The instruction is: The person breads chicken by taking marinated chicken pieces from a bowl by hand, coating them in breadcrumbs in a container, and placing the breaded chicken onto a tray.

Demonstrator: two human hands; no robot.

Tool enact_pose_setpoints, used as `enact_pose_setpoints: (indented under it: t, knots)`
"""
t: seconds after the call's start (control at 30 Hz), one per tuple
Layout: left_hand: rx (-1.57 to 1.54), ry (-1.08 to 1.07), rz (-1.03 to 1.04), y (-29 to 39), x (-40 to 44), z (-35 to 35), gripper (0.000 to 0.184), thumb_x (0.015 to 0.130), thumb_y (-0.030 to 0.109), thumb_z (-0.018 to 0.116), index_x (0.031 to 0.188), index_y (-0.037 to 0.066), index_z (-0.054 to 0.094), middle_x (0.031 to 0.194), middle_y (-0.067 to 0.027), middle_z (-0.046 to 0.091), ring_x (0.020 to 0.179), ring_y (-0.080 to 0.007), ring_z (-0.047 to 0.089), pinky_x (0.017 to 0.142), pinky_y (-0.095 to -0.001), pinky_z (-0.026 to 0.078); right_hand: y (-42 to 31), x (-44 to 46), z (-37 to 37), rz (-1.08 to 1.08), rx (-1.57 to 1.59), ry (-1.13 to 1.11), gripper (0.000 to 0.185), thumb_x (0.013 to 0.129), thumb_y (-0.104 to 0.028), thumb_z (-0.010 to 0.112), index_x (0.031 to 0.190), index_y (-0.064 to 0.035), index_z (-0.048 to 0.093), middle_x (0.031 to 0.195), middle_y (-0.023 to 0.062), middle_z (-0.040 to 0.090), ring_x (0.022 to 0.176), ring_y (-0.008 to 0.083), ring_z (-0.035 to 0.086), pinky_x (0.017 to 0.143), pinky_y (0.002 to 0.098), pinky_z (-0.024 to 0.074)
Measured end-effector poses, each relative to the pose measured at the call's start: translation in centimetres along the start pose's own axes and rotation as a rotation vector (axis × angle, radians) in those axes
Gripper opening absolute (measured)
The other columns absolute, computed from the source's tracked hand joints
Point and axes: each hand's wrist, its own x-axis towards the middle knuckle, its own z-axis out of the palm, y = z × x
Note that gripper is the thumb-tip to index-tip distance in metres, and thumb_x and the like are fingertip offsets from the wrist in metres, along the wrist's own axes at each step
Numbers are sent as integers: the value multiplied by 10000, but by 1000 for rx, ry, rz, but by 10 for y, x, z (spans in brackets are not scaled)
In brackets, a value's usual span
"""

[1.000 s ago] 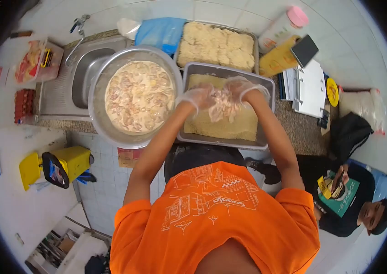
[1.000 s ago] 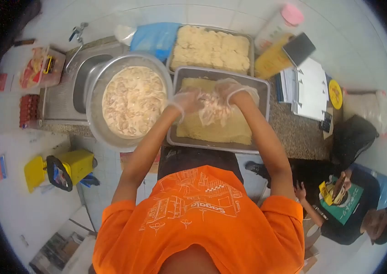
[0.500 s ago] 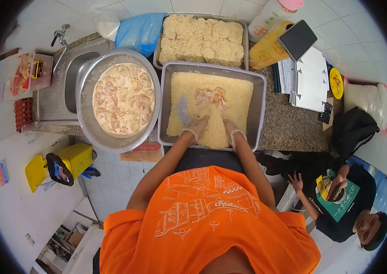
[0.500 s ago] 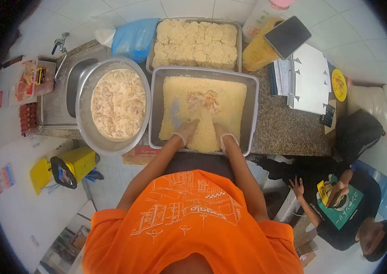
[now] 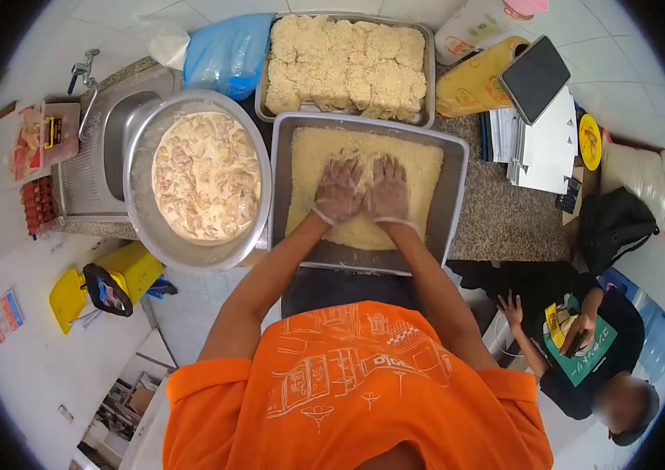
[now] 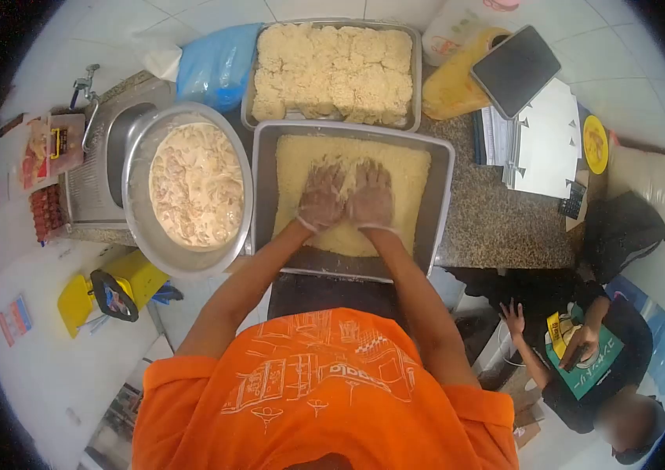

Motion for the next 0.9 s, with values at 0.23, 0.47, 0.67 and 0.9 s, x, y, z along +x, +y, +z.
enact_pose_setpoints:
  t: [0.23,0.47,0.67,0.9]
  knots:
    - [-14,-344,67,-14,21,-32,696,829,433,439,1370,12,323,1415,-226,308,1304,-351,304,1106,-451,148,33,23,-8,-150,7,-328,670,881,-357,415,1406,10,216,1416,240,291,1327,347,267,1105,417,161]
    - [-178,-644,-101,-44,39,-28,711,697,340,690,1296,53,434,1170,-216,557,1096,-316,533,965,-409,397,31,27,-62,-28,80,-642,668,820,-304,588,1375,-44,321,1414,181,342,1292,327,341,1076,356,282]
    - [-183,-29,-78,14,7,-122,437,724,73,592,1155,37,534,1093,-157,597,957,-312,589,860,-403,467,18,-17,-85,-230,171,-68,560,770,-181,595,1292,-46,446,1317,187,445,1225,340,413,1061,369,324]
    - [-155,-215,88,13,-42,-78,415,802,81,464,1217,65,484,947,-200,594,925,-330,589,825,-423,479,16,-43,-92,-97,30,-448,421,801,-121,480,1216,-64,518,1236,189,518,1145,337,496,982,405,391]
